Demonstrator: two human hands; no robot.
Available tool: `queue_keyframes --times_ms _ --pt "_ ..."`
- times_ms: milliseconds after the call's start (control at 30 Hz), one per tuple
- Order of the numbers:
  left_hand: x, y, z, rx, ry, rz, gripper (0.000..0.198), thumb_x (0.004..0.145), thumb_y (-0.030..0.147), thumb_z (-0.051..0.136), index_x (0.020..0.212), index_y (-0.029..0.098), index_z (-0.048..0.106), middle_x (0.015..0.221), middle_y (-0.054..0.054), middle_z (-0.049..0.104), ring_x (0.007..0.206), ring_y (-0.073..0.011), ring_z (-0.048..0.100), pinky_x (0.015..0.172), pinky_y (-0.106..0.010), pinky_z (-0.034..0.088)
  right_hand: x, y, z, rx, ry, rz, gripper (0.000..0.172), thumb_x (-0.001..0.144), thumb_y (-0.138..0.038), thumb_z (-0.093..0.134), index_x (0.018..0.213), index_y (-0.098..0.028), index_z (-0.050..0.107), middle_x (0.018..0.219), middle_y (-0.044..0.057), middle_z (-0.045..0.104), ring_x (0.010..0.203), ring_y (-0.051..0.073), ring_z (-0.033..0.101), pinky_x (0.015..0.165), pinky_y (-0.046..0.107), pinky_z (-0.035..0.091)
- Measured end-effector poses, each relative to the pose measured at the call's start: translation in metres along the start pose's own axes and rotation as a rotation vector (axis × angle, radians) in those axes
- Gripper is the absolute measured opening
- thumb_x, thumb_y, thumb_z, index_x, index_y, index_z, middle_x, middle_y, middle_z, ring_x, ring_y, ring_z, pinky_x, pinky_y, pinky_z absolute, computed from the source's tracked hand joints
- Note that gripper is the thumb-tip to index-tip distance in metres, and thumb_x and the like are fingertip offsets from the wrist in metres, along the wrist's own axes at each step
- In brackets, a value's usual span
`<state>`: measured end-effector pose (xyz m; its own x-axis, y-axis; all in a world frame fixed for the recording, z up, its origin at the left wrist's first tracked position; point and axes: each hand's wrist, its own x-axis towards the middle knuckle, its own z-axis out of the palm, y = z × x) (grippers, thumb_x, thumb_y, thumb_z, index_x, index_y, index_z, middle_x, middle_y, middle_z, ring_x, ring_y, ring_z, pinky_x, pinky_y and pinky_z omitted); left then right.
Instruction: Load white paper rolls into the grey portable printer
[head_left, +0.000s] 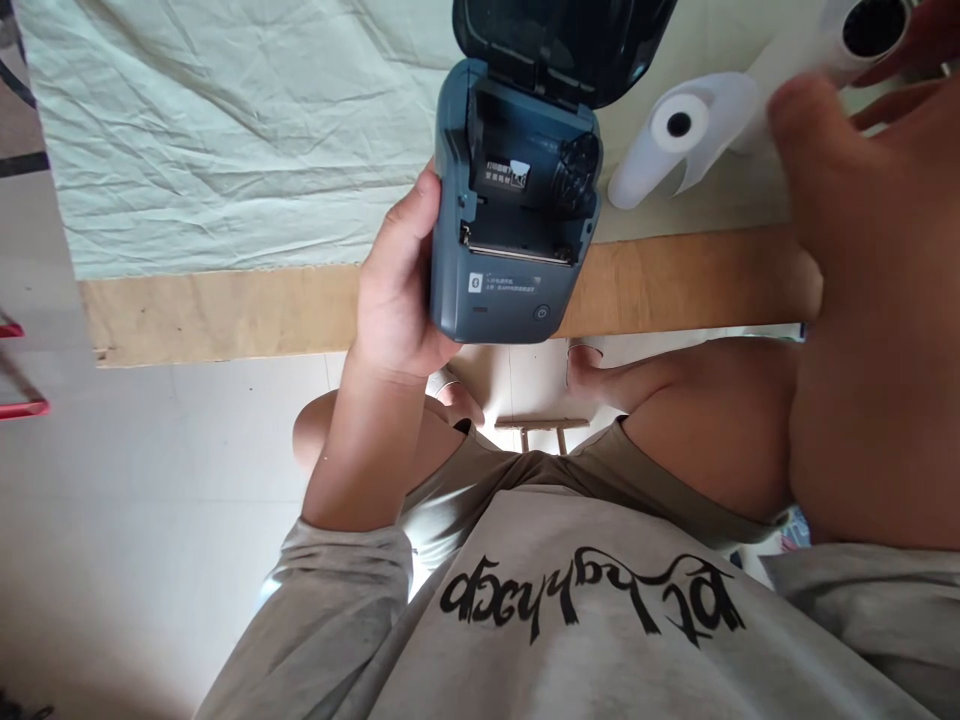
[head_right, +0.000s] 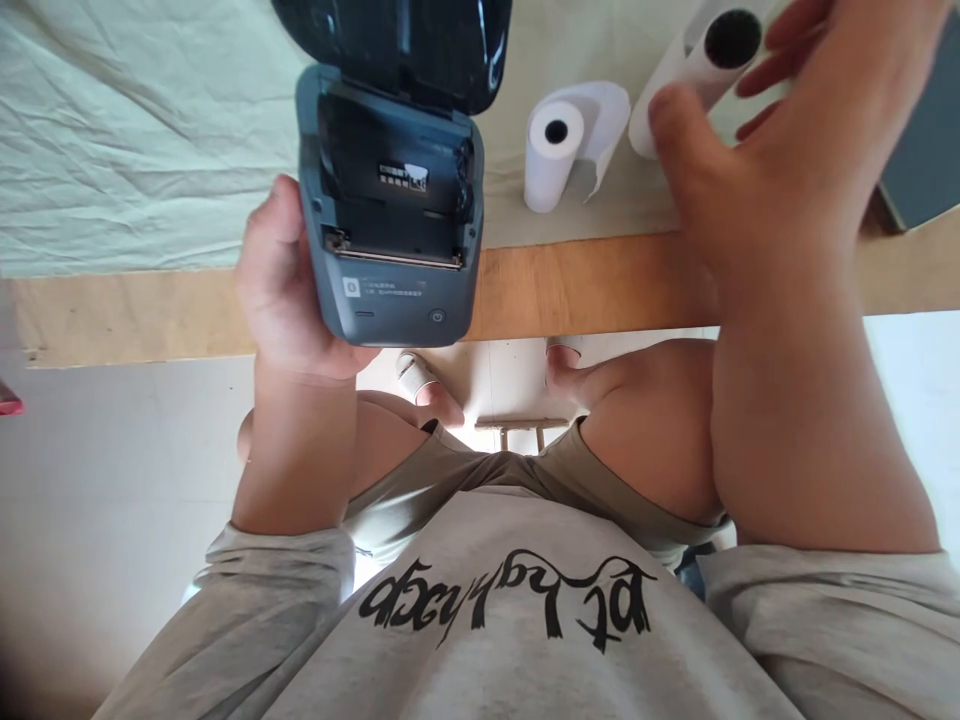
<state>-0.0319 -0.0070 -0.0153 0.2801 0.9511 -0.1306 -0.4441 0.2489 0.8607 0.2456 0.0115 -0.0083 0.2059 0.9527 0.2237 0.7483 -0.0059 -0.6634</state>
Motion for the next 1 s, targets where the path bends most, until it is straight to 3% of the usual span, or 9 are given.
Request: queue_keyframes --times_ms 100,233,367,433,600,700,767,900,1000 --pt "0.000 0.000 0.000 0.017 -0.003 -0.004 0.025 0.088 0.050 0.047 0.090 0.036 0.068 0.113 0.008 0.071 0.136 -0.0261 0.051 0.108 -0.039 0.052 0.008 -0.001 0.006 -0.244 -0.041 0.034 0.048 0.077 -0.036 0.061 0.124 -0.023 0.057 0.122 0.005 0.055 0.088 0.008 0.050 0.077 0.027 0.042" --pt "0.001 -0.001 -0.002 0.047 -0.003 -0.022 0.029 0.087 0.052 0.045 0.095 0.038 0.068 0.118 0.008 0.070 0.140 -0.0253 0.047 0.110 -0.039 0.050 0.006 -0.012 0.004 -0.212 -0.090 -0.053 0.053 0.073 -0.013 0.046 0.124 -0.024 0.055 0.112 0.000 0.058 0.080 0.002 0.044 0.072 0.024 0.035" --pt "0.001 0.000 -0.001 0.069 0.015 0.004 0.033 0.087 0.052 0.044 0.097 0.036 0.070 0.118 0.006 0.071 0.146 -0.0253 0.038 0.113 -0.041 0.047 0.005 -0.013 0.004 -0.243 -0.115 -0.030 0.047 0.075 -0.023 0.053 0.122 -0.023 0.057 0.121 0.003 0.055 0.102 0.011 0.052 0.083 0.029 0.042" --pt "0.000 0.001 0.001 0.067 0.045 -0.010 0.032 0.087 0.052 0.045 0.095 0.034 0.071 0.120 0.005 0.071 0.147 -0.0262 0.035 0.113 -0.042 0.047 0.006 -0.010 0.005 -0.253 -0.086 0.020 0.048 0.074 -0.031 0.059 0.121 -0.021 0.058 0.123 0.006 0.056 0.101 0.014 0.054 0.085 0.033 0.044" --pt "-0.001 0.003 0.004 0.024 0.073 -0.033 0.030 0.084 0.051 0.046 0.088 0.035 0.071 0.120 0.004 0.071 0.148 -0.0280 0.035 0.112 -0.043 0.047 0.005 -0.009 0.003 -0.270 -0.081 0.033 0.054 0.071 -0.011 0.048 0.122 -0.025 0.058 0.117 0.004 0.058 0.096 0.013 0.055 0.084 0.033 0.041" --pt "-0.001 0.002 0.004 0.029 0.072 -0.043 0.029 0.083 0.051 0.046 0.088 0.037 0.071 0.120 0.006 0.071 0.148 -0.0262 0.035 0.112 -0.042 0.047 0.004 -0.011 0.002 -0.262 -0.093 0.049 0.046 0.075 -0.022 0.054 0.120 -0.024 0.060 0.122 0.007 0.055 0.102 0.016 0.055 0.089 0.035 0.042" --pt "-0.001 0.003 0.004 0.032 0.073 -0.054 0.030 0.084 0.052 0.046 0.090 0.037 0.071 0.120 0.007 0.071 0.147 -0.0267 0.037 0.113 -0.042 0.047 0.004 -0.009 0.002 -0.252 -0.089 0.048 0.050 0.072 -0.030 0.062 0.122 -0.021 0.060 0.125 0.008 0.055 0.103 0.015 0.054 0.089 0.034 0.041" --pt "-0.002 0.003 0.004 0.017 0.066 -0.048 0.029 0.085 0.052 0.046 0.088 0.036 0.071 0.118 0.007 0.072 0.147 -0.0272 0.036 0.114 -0.043 0.046 0.003 -0.003 0.001 -0.084 -0.049 -0.056 0.061 0.068 -0.011 0.055 0.129 -0.021 0.054 0.114 0.000 0.061 0.080 0.003 0.048 0.073 0.024 0.034" --pt "-0.001 0.001 0.002 0.006 0.039 -0.021 0.031 0.086 0.050 0.045 0.090 0.036 0.072 0.118 0.006 0.072 0.147 -0.0264 0.036 0.113 -0.045 0.048 0.000 -0.001 0.000 -0.120 -0.064 -0.094 0.059 0.069 -0.006 0.049 0.126 -0.018 0.056 0.117 0.004 0.060 0.094 0.007 0.052 0.074 0.024 0.033"
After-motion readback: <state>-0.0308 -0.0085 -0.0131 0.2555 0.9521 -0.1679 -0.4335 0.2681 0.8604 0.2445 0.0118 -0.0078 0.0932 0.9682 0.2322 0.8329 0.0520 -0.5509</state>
